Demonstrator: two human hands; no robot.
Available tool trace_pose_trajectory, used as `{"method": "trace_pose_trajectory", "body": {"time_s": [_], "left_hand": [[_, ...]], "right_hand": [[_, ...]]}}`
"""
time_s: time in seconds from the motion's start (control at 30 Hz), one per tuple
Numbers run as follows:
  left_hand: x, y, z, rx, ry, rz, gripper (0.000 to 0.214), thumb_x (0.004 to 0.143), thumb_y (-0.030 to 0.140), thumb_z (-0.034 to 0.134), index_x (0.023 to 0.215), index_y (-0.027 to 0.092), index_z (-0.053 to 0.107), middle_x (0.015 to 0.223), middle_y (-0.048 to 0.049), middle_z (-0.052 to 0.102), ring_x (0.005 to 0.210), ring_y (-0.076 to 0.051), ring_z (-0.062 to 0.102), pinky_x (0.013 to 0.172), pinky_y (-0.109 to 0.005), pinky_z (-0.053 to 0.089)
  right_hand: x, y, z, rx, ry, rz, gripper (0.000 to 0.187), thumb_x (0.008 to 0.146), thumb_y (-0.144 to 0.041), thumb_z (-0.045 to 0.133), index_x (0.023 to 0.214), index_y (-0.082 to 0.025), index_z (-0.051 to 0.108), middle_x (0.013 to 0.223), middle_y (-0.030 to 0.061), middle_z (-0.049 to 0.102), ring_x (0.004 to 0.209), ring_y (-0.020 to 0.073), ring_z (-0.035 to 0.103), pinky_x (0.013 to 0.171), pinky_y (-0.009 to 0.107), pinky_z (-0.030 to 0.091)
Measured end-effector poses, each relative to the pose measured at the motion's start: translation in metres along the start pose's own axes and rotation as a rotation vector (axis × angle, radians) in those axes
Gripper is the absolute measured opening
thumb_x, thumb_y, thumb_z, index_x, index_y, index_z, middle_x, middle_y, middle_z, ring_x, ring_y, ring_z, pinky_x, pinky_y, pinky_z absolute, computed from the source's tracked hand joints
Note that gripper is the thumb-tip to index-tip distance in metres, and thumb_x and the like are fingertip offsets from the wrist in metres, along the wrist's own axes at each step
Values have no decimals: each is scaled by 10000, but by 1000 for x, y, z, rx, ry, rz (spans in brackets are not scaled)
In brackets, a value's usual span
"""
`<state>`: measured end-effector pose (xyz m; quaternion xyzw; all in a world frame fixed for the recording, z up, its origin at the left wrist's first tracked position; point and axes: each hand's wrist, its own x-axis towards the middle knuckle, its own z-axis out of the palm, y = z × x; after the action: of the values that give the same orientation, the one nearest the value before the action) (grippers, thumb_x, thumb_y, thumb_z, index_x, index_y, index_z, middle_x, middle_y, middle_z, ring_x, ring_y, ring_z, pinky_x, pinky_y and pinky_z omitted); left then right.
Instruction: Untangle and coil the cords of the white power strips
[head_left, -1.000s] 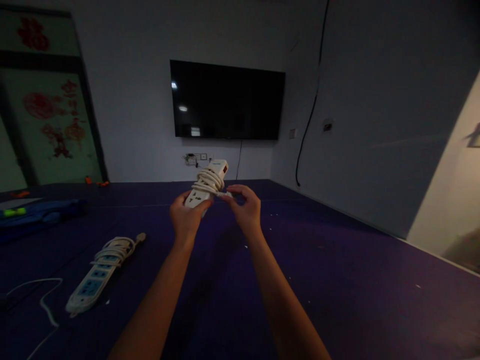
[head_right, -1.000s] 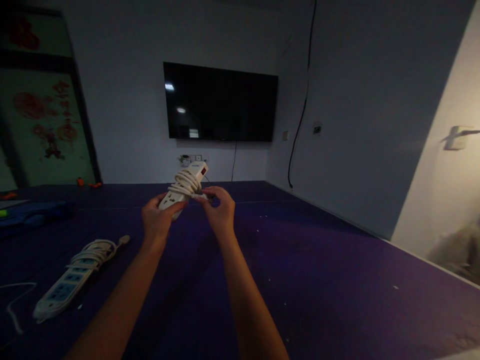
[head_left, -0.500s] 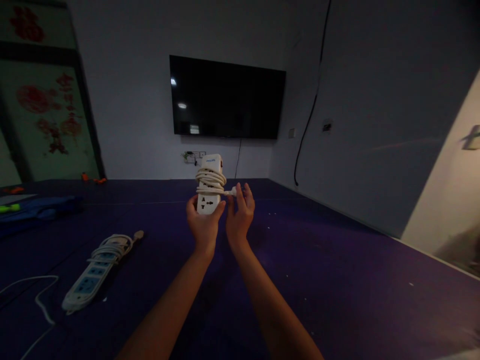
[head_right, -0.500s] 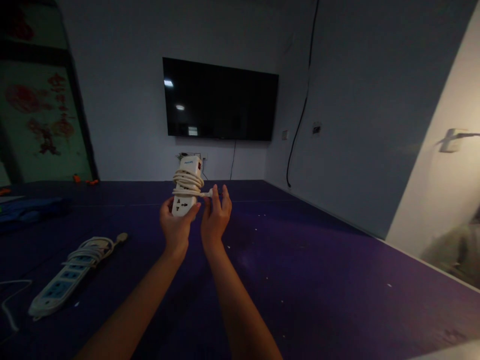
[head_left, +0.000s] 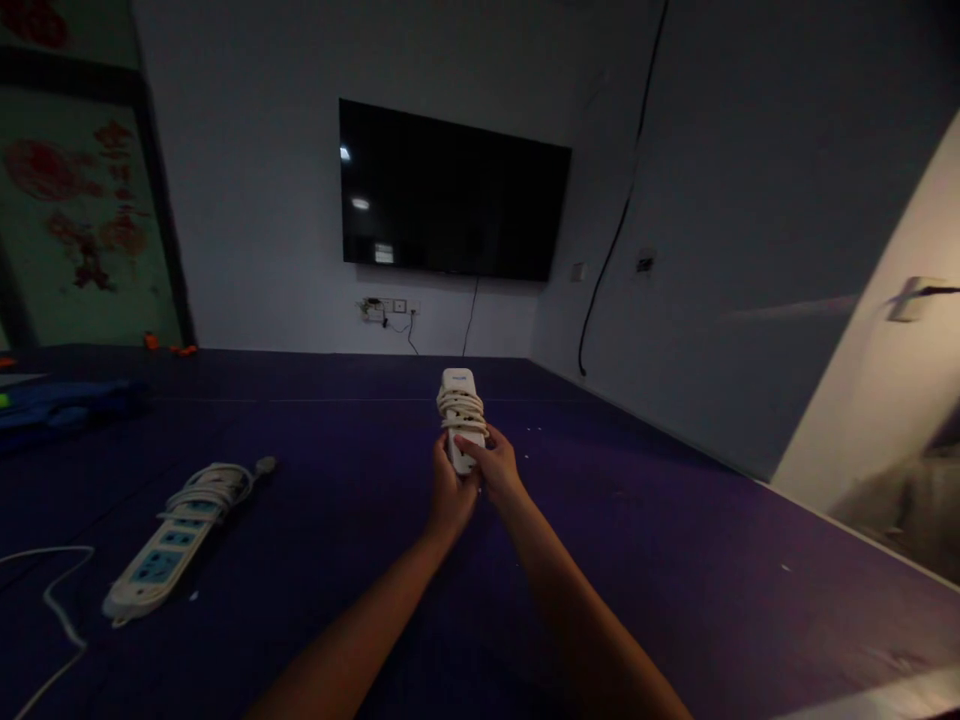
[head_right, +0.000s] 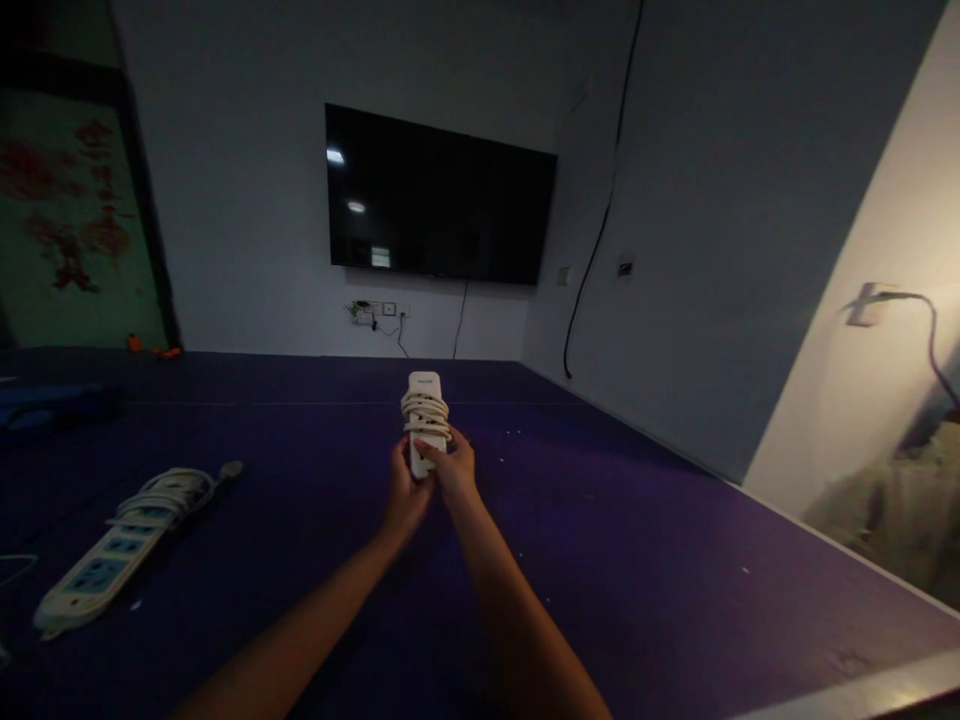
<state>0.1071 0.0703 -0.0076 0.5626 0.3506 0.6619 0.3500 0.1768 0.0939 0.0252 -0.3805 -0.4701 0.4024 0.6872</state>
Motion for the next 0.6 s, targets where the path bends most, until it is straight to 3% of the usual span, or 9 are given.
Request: {"method": "trace_pose_trajectory", "body": {"time_s": [0.17,0.3,0.43,0.6], "left_hand": [[-16,-3,10,-38,-286,-195,654,760,357,592,1338,156,361,1347,-175,456,1271,-278,387,1020,-413,331],[-20,26,-7,88,-459,-175,588,816,375,515,1348,178,365,1132,-143,637,1047,-239,597,941,-417,406],[-24,50,-50,362,-370,-36,418,819,359,494,1201,194,532,991,-86,697,989,-210,621,939,-371,402],[-29,41,-111,578,-138,-1,353,818,395,453,1083,210,594,872,-65,713,877,-221,650,853,-378,452]], "right_hand": [[11,9,-79,-67,67,126,537,433,-330,774,909,-113,655,774,68,700,618,196,648,576,292,510],[27,17,-144,-429,340,76,556,481,-299,734,993,-97,655,761,78,705,625,205,659,546,269,513],[39,23,-192,-554,474,74,569,465,-259,736,999,-74,664,811,119,703,685,242,661,553,281,507],[40,31,-220,-631,560,59,562,525,-285,704,1030,-43,656,820,155,697,693,259,662,557,293,505]]}}
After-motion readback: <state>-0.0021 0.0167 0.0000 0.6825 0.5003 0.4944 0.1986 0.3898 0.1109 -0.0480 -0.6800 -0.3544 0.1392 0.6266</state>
